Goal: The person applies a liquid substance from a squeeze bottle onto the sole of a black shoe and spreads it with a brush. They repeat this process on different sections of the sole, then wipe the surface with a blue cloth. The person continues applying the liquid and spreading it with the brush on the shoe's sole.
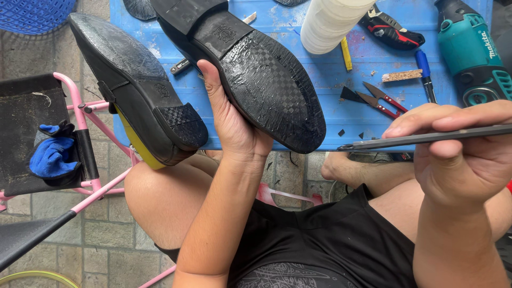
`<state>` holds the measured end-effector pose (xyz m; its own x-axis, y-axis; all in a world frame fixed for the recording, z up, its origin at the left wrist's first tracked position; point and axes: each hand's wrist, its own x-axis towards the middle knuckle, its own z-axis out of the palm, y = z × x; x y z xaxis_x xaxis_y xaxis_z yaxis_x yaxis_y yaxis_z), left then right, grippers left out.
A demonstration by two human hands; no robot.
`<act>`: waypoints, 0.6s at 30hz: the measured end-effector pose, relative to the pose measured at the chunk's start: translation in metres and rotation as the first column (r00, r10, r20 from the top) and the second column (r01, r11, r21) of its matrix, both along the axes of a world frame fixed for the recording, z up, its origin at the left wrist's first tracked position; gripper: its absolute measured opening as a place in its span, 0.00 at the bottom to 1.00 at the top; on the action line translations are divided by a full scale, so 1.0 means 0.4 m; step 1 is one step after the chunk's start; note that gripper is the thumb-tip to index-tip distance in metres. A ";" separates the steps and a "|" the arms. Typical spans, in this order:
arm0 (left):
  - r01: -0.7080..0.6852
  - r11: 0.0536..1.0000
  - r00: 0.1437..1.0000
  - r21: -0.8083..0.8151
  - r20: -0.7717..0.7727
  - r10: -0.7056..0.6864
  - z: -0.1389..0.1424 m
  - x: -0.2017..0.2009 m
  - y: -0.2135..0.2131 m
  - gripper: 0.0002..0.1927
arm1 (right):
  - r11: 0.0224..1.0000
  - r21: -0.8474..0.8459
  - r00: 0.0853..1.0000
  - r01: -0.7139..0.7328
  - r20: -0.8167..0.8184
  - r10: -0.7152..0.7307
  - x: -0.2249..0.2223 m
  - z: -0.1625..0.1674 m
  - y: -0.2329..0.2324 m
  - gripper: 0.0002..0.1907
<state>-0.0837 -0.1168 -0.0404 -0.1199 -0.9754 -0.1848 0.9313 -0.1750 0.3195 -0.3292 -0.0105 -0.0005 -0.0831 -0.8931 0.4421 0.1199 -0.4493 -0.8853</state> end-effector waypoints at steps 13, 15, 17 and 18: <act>0.019 1.000 0.999 0.001 0.050 -0.019 0.000 -0.019 0.014 0.29 | 1.000 -0.008 0.982 0.006 -0.188 -0.007 0.052 0.043 -0.012 0.15; 0.008 1.000 0.998 0.025 0.067 -0.010 0.000 -0.018 0.016 0.29 | 1.000 -0.010 0.982 -0.013 -0.191 0.011 0.053 0.042 -0.016 0.14; -0.007 0.999 0.995 0.054 0.100 0.002 -0.001 -0.020 0.018 0.29 | 1.000 -0.009 0.982 -0.021 -0.189 0.019 0.054 0.037 -0.019 0.14; 0.001 0.999 0.995 0.043 0.098 -0.006 -0.001 -0.020 0.019 0.29 | 1.000 -0.007 0.982 -0.020 -0.189 0.018 0.056 0.034 -0.020 0.14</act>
<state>-0.0915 -0.1094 -0.0408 -0.1026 -0.9659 -0.2375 0.8953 -0.1938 0.4012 -0.3069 -0.0187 0.0131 0.0198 -0.8896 0.4562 -0.0402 -0.4567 -0.8887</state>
